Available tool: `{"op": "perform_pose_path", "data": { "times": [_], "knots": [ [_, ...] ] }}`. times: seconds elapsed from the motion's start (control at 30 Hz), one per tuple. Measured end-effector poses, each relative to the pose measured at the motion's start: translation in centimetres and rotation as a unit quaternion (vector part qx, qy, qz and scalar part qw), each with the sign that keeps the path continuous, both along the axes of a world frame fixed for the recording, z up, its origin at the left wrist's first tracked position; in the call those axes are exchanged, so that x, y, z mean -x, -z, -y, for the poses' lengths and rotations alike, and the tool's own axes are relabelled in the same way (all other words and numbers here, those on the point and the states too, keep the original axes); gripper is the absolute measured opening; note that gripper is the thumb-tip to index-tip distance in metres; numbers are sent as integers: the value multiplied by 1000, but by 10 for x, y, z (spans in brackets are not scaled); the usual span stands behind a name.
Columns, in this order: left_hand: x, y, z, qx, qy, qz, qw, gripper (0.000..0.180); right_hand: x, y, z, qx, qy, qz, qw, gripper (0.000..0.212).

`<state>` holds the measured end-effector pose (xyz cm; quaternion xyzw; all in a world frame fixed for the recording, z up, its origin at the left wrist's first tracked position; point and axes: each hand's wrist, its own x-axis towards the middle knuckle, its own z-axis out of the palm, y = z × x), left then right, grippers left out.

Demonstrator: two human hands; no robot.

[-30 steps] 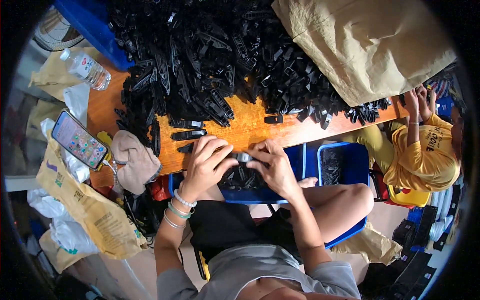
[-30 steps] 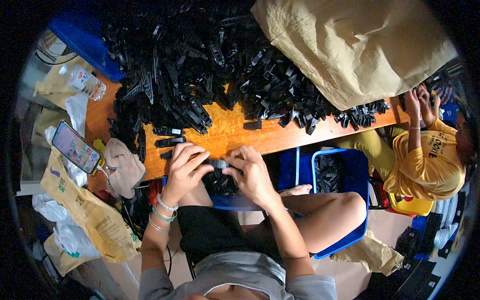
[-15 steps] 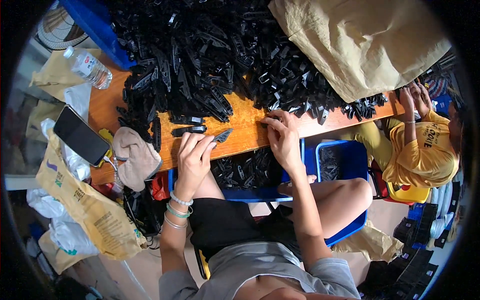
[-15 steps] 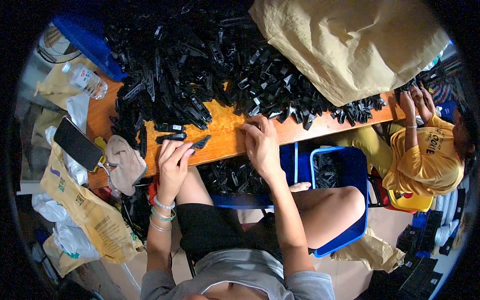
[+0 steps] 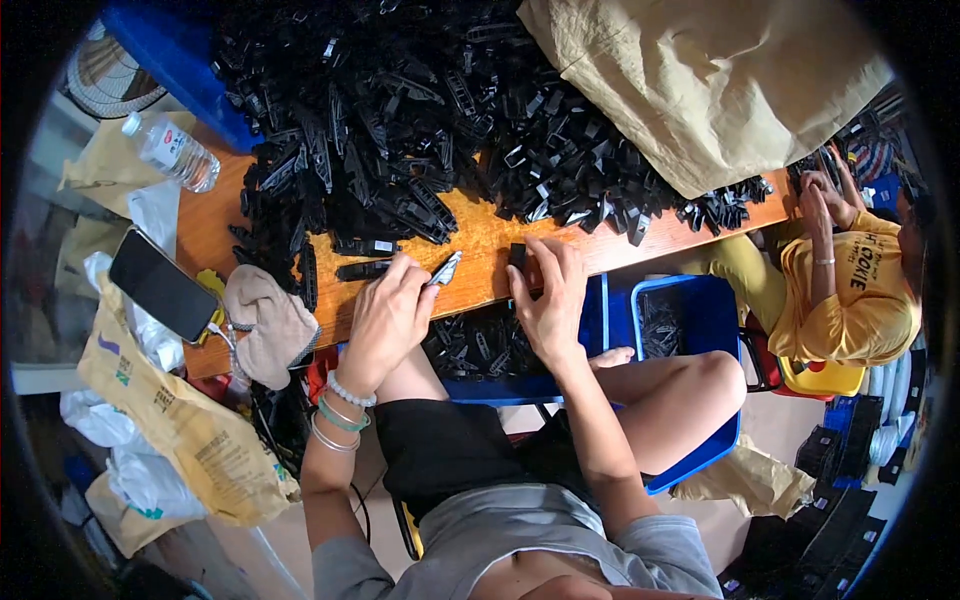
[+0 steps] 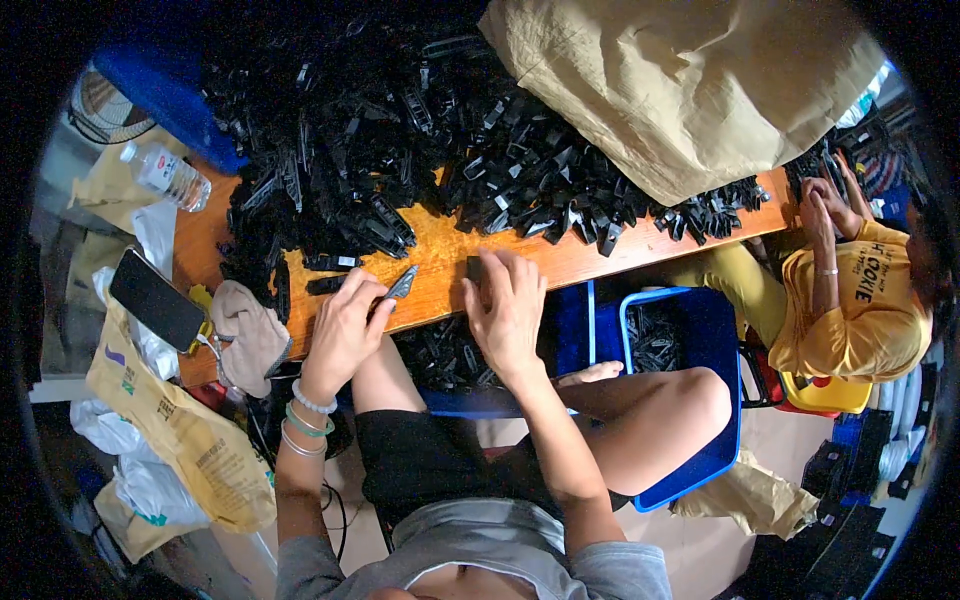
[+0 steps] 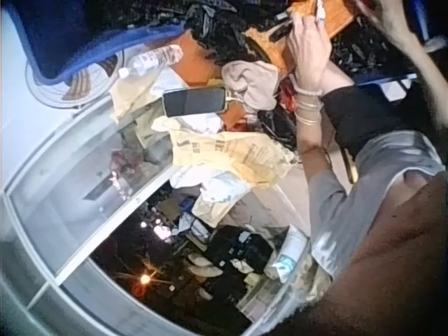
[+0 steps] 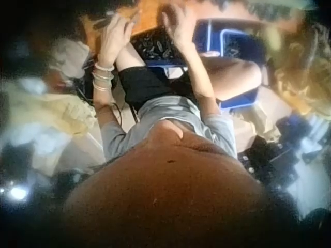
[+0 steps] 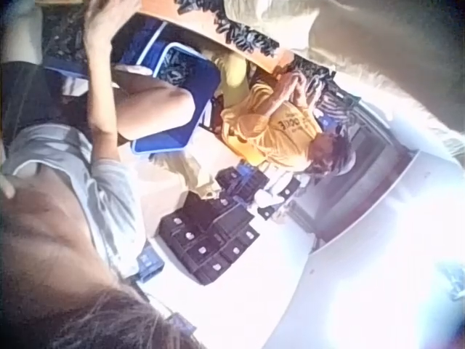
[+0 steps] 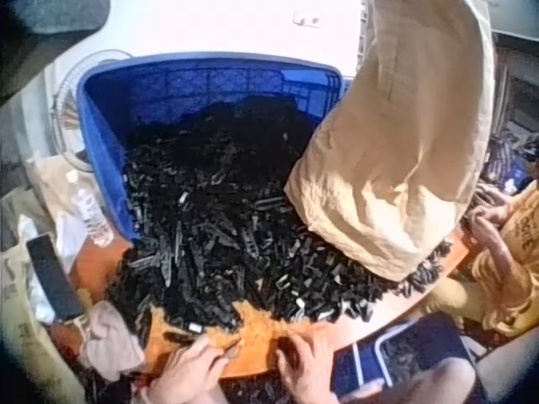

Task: The person assembles plastic components by hand, taking small black parts from the table and fitting them together.

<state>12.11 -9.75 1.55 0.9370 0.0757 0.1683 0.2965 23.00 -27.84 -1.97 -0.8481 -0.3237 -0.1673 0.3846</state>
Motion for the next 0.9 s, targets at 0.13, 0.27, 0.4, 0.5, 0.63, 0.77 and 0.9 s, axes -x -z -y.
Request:
{"op": "perform_pose_path", "data": {
  "times": [0.13, 0.27, 0.4, 0.5, 0.63, 0.77, 0.9],
  "knots": [
    [-12, 0, 12, -2, 17, -25, 1000, 12, 2, 10, 3, 6, 53, -40, 998, 32],
    [-18, -3, 19, 22, 23, -43, 999, 20, 5, 4, -1, 45, 59, -12, 997, 30],
    [-22, -13, 27, 192, 4, 42, 981, 35, 4, -5, 0, 77, 64, -20, 995, 31],
    [-16, 18, 16, 238, 61, 121, 962, 31, -5, -3, 15, -13, -24, -114, 993, 27],
    [-14, 23, 16, 125, 57, 119, 983, 23, -9, -26, 29, -9, -169, -261, 950, 28],
    [-14, 26, 13, 130, 43, 83, 987, 21, -17, -25, 34, 33, -208, -282, 936, 28],
    [-15, 26, 13, 135, 75, 91, 984, 20, -14, -19, 28, 11, -241, -212, 947, 27]
  ]
}}
